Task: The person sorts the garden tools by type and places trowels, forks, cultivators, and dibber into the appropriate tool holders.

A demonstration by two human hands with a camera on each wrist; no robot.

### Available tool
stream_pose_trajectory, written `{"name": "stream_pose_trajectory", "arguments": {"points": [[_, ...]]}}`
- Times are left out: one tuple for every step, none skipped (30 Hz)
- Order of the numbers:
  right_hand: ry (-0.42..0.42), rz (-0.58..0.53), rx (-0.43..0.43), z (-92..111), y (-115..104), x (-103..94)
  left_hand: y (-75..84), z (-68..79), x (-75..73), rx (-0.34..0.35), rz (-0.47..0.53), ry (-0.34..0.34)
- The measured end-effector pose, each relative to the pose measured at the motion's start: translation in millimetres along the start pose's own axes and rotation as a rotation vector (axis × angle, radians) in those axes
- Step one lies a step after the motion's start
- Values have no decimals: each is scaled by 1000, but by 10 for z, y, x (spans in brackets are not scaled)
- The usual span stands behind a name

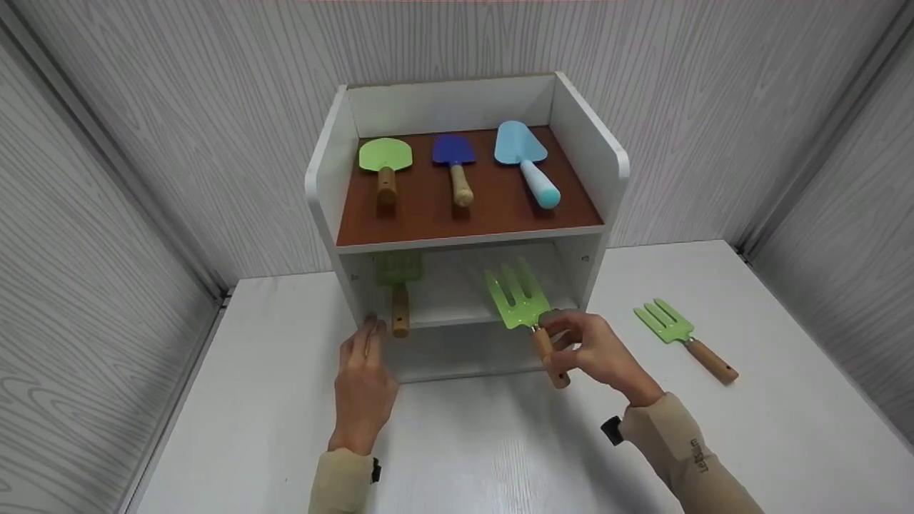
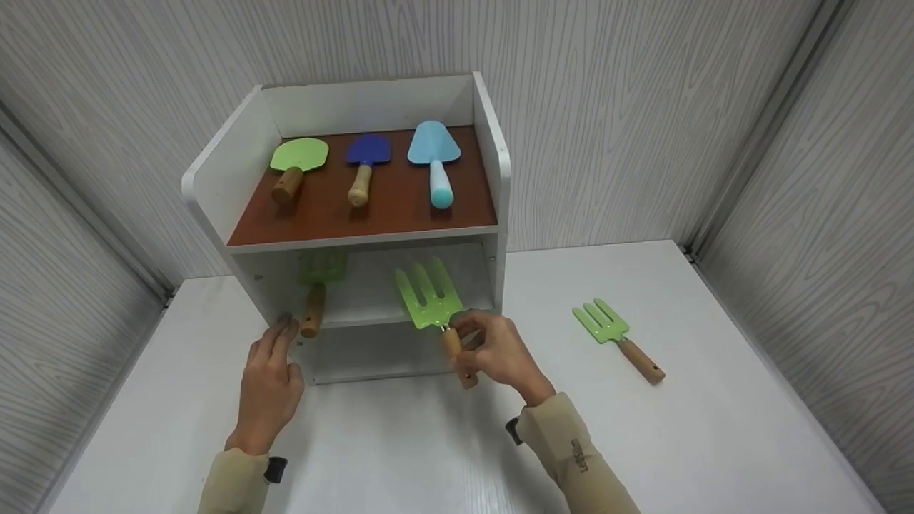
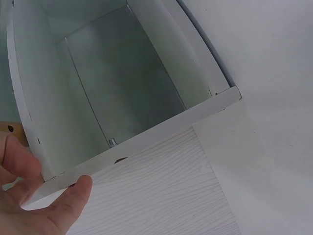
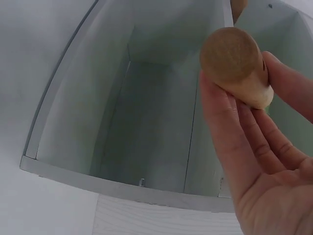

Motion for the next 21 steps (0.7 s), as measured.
{"name": "stream_pose_trajectory", "arguments": {"points": [[0,-4,3,-13,-6,1,0,1,0,-1,0,-1],[0,-12,6,-24,-12,2,-2,0,2,-2,2,-3],[-1,-19,10,-36,-17,4,-2,0,3,-3,4,-4],[-1,-25,15,-47,-22,7,-3,2,4,-3,6,-5],[-3,-29,18,-57,-29,9,-5,2,5,-4,7,-5],[-3,-32,23,-68,-37,12,-7,3,6,-5,8,-4],[-3,-37,27,-76,-46,12,-8,1,6,-6,8,-4],[0,-41,31,-84,-56,11,-9,0,7,-6,8,-3],[4,-43,35,-92,-66,10,-10,-1,8,-6,8,-2],[9,-45,39,-102,-78,8,-13,-2,7,-7,5,-2],[13,-48,41,-113,-94,8,-14,-4,6,-8,3,-2],[18,-55,45,-125,-105,8,-15,-4,6,-9,2,-3],[22,-59,49,-136,-115,7,-17,-5,7,-10,0,-4],[26,-60,52,-148,-127,6,-19,-6,7,-11,-1,-5],[29,-64,56,-160,-136,6,-19,-6,8,-13,-1,-7],[30,-73,61,-171,-142,8,-18,-7,8,-14,0,-9],[31,-76,66,-181,-148,9,-19,-6,11,-15,2,-11],[31,-87,73,-189,-147,10,-21,-5,14,-17,3,-14],[30,-93,77,-196,-149,13,-23,-5,17,-19,5,-17],[29,-102,79,-204,-150,15,-24,-3,19,-21,7,-20],[27,-113,81,-210,-149,19,-22,-2,18,-22,7,-22]]}}
Point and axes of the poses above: each hand's wrist, its own z-axis away from the middle knuckle, its own x-axis out of the palm, y = z × x, the point moved 9 cm from there along -z, towards the middle knuckle, and after that the axes turned 15 degrees about -y, right-handed, at the moved point
